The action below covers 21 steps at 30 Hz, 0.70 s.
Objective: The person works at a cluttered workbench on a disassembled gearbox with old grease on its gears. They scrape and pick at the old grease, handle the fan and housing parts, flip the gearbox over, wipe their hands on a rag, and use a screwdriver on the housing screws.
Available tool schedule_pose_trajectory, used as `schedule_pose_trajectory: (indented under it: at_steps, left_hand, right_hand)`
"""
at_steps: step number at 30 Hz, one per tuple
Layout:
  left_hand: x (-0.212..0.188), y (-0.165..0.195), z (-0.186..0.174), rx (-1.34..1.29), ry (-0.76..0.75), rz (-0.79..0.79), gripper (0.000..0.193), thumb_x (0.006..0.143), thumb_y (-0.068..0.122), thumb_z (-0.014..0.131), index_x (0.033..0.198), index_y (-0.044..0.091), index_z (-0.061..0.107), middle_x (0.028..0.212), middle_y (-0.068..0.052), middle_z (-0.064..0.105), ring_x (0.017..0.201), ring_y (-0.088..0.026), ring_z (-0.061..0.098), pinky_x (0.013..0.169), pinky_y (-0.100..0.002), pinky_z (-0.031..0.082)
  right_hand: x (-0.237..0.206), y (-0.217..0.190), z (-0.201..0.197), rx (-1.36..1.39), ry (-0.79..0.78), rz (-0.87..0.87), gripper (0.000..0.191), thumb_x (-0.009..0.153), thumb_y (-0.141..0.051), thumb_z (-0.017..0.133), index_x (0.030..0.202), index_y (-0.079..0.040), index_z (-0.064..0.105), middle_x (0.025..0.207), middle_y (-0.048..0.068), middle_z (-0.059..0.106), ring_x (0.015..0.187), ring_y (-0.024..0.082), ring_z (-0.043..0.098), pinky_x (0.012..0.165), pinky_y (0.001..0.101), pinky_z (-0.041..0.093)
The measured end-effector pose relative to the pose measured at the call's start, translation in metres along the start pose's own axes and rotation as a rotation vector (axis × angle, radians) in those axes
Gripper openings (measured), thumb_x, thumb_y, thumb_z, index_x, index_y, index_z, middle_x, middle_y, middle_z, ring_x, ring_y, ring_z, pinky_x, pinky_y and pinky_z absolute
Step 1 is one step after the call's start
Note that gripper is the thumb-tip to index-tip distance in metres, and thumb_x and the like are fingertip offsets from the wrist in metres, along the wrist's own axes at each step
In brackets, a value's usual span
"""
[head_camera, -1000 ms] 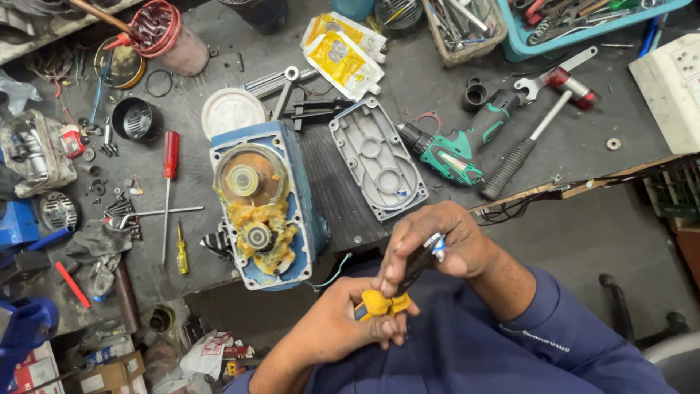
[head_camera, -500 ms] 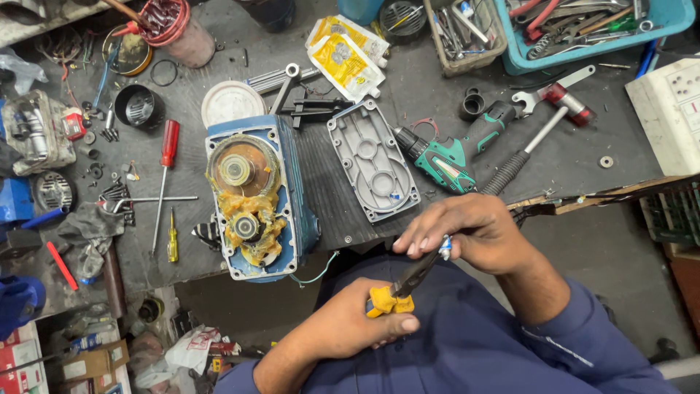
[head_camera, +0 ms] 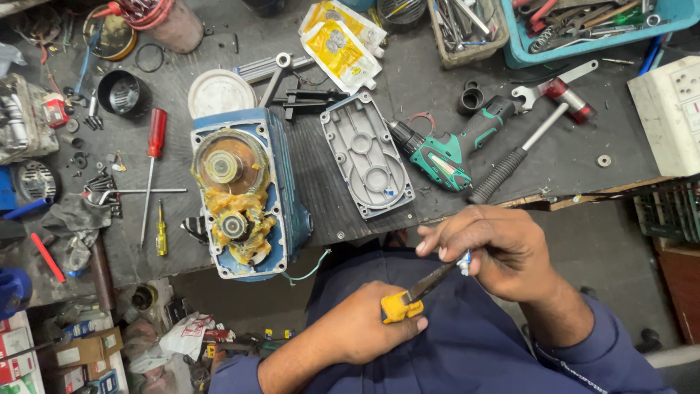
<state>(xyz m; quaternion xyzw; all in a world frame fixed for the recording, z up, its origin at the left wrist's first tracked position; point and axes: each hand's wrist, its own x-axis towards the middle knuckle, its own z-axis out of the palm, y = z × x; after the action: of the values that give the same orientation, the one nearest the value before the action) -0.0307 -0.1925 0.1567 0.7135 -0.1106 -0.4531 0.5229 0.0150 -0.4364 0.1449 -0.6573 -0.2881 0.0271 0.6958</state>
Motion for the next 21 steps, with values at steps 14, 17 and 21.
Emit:
schedule_pose_trajectory:
  at_steps: [14,17,21]
  left_hand:
    - [0.011,0.000,-0.003,0.147,0.535,0.030,0.015,0.081,0.014,0.067,0.093,0.006,0.068,0.077,-0.019,0.072,0.079,-0.040,0.071,0.069,-0.044,0.055]
    - [0.011,-0.009,-0.003,0.315,0.650,0.021,0.021,0.079,0.015,0.073,0.094,0.004,0.064,0.084,-0.021,0.071,0.084,-0.044,0.068,0.071,-0.050,0.053]
    - [0.010,-0.015,0.000,0.464,0.744,-0.023,0.029,0.073,0.016,0.078,0.093,0.006,0.061,0.089,-0.017,0.070,0.084,-0.042,0.068,0.071,-0.052,0.052]
  right_hand:
    - [-0.026,0.041,0.019,0.684,0.243,0.308,0.040,0.107,-0.030,0.057,0.137,-0.006,0.065,0.143,0.020,0.057,0.143,0.039,0.049,0.119,0.0604,0.041]
    - [-0.036,0.031,0.025,0.896,0.162,0.320,0.047,0.114,-0.039,0.045,0.142,-0.006,0.062,0.165,0.021,0.042,0.159,0.039,0.029,0.127,0.0657,0.026]
    - [-0.034,0.022,0.027,1.088,0.160,0.395,0.068,0.115,-0.054,0.028,0.146,-0.002,0.060,0.173,0.020,0.034,0.166,0.037,0.020,0.130,0.0707,0.016]
